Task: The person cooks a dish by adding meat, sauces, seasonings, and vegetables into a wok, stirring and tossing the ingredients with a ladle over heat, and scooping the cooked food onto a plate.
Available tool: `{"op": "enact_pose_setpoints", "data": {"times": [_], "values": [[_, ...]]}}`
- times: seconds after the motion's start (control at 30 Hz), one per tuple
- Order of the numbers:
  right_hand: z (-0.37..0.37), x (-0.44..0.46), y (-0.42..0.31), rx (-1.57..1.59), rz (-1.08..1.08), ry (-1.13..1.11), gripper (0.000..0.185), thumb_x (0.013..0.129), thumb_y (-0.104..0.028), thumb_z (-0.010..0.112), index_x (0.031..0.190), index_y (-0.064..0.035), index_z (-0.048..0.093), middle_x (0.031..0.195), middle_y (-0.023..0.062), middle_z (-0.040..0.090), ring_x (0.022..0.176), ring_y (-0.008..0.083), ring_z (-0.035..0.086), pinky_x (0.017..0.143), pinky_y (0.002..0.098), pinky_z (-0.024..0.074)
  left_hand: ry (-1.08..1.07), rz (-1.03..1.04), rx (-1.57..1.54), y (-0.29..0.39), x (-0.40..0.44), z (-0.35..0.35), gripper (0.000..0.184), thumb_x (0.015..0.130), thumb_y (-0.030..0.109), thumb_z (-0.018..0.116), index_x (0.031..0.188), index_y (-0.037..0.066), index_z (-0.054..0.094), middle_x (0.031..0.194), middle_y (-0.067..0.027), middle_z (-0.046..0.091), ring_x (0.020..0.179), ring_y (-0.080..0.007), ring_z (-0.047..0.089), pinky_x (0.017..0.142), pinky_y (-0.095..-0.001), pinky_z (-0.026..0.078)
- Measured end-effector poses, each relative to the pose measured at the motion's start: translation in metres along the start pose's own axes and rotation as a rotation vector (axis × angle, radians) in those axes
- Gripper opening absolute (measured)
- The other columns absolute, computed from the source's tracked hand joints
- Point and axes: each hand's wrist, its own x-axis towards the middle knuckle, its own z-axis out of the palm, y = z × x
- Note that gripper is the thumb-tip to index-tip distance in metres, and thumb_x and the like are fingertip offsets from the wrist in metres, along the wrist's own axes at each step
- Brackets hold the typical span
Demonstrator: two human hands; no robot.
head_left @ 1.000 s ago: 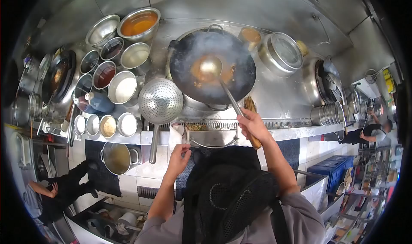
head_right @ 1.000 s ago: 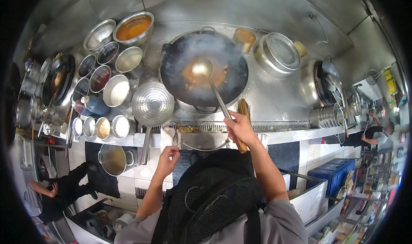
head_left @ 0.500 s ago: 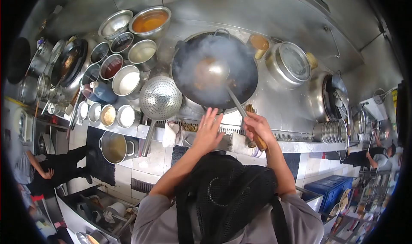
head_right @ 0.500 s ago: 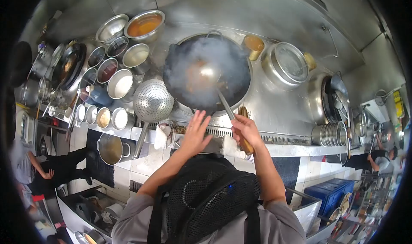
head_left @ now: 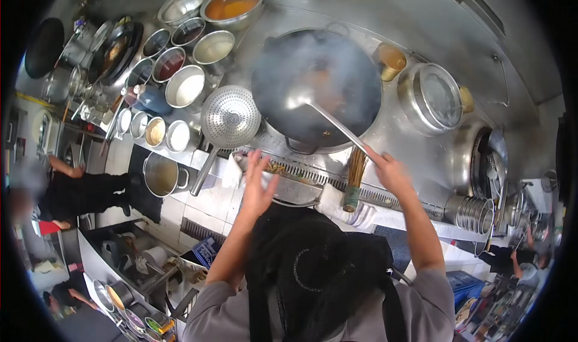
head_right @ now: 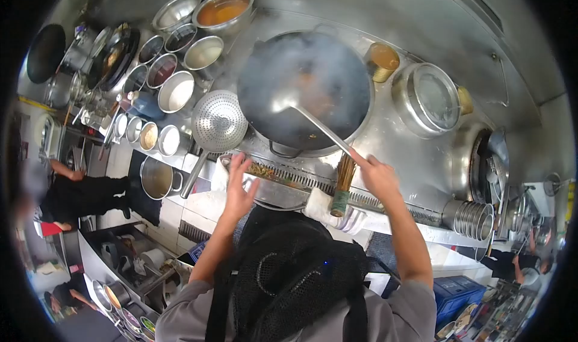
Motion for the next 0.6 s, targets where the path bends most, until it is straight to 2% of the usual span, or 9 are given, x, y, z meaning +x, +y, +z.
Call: {"op": "enact_pose_setpoints", "data": {"times": [0.13,0.17,0.3,0.37,0.4,0.43,0.5,0.57,0.6], "values": [[-0.032,-0.056,0.022,-0.091,0.061,0.016,0.073,0.093,-0.007,0.068,0.16,-0.03,0.049,0.101,0.0176,0.068,0.084,0.0423,0.07,0.077,0.0526,0.0583,0.143,-0.179,0.04,-0.017,-0.012,-0.06,0.039,0.097,0.007,0.071,0.135,0.002,0.062,0.154,-0.0246,0.051,0.152,-0.0467,0.039,0.123,-0.0521,0.035],[-0.028,-0.07,0.027,-0.082,0.1,0.065,0.072,0.095,-0.009,0.068,0.16,-0.0313,0.048,0.102,0.0165,0.069,0.084,0.0404,0.071,0.077,0.0526,0.0586,0.216,-0.169,0.096,-0.021,-0.009,-0.075,0.036,0.094,0.002,0.072,0.13,0.004,0.066,0.147,-0.0219,0.059,0.142,-0.0408,0.053,0.118,-0.0482,0.042],[-0.023,-0.073,0.01,-0.04,0.232,0.136,0.07,0.095,-0.006,0.069,0.16,-0.0252,0.05,0.106,0.0195,0.072,0.084,0.0389,0.072,0.075,0.0504,0.0578,0.339,-0.002,0.249,-0.041,0.058,-0.145,0.024,0.093,-0.004,0.069,0.117,0.001,0.07,0.123,-0.0201,0.072,0.117,-0.0381,0.069,0.102,-0.0437,0.054],[-0.019,-0.054,-0.021,0.177,0.169,0.289,0.069,0.095,0.0,0.069,0.16,-0.0161,0.051,0.107,0.0231,0.073,0.073,0.0333,0.069,0.069,0.0443,0.0558,0.416,0.015,0.277,-0.077,0.111,-0.169,0.023,0.092,-0.005,0.069,0.115,0.001,0.07,0.118,-0.0181,0.072,0.108,-0.0372,0.069,0.094,-0.0439,0.055],[-0.025,-0.04,-0.059,0.345,0.371,0.205,0.066,0.095,0.003,0.068,0.159,-0.0087,0.051,0.101,0.0194,0.074,0.062,0.0203,0.06,0.061,0.0368,0.0513,0.397,0.091,0.331,-0.101,0.144,-0.184,0.022,0.091,-0.003,0.07,0.112,0.002,0.07,0.113,-0.0182,0.071,0.104,-0.0391,0.068,0.092,-0.0448,0.055],[-0.019,-0.029,-0.085,0.483,0.418,0.209,0.066,0.099,0.0,0.067,0.161,-0.0091,0.048,0.096,0.0092,0.072,0.059,0.0094,0.051,0.054,0.0306,0.0459,0.387,0.098,0.387,-0.13,0.174,-0.191,0.021,0.09,-0.001,0.071,0.111,0.002,0.07,0.111,-0.0185,0.07,0.104,-0.0411,0.067,0.092,-0.0463,0.054],[-0.01,0.002,-0.143,0.964,0.529,0.237,0.063,0.102,0.0,0.064,0.162,-0.0071,0.045,0.095,0.0019,0.069,0.06,0.0047,0.05,0.05,0.0253,0.0417,0.28,0.037,0.466,-0.208,0.228,-0.195,0.029,0.084,0.001,0.073,0.114,0.002,0.07,0.113,-0.0209,0.07,0.108,-0.0428,0.065,0.099,-0.05,0.052],[-0.008,0.037,-0.195,1.229,0.418,0.221,0.063,0.104,0.002,0.06,0.164,-0.0057,0.042,0.097,0.001,0.068,0.058,0.003,0.049,0.048,0.0224,0.0403,0.179,-0.02,0.553,-0.27,0.264,-0.188,0.033,0.084,0.006,0.075,0.116,0.002,0.07,0.119,-0.0224,0.068,0.114,-0.043,0.065,0.102,-0.0498,0.053],[-0.009,0.055,-0.219,1.361,0.383,0.231,0.063,0.104,0.004,0.058,0.164,-0.0036,0.039,0.092,0.0007,0.066,0.055,0.0025,0.048,0.047,0.0216,0.0402,0.015,-0.162,0.612,-0.288,0.278,-0.184,0.035,0.084,0.009,0.076,0.118,0.002,0.069,0.123,-0.0226,0.067,0.117,-0.0432,0.064,0.103,-0.0497,0.054]]}}
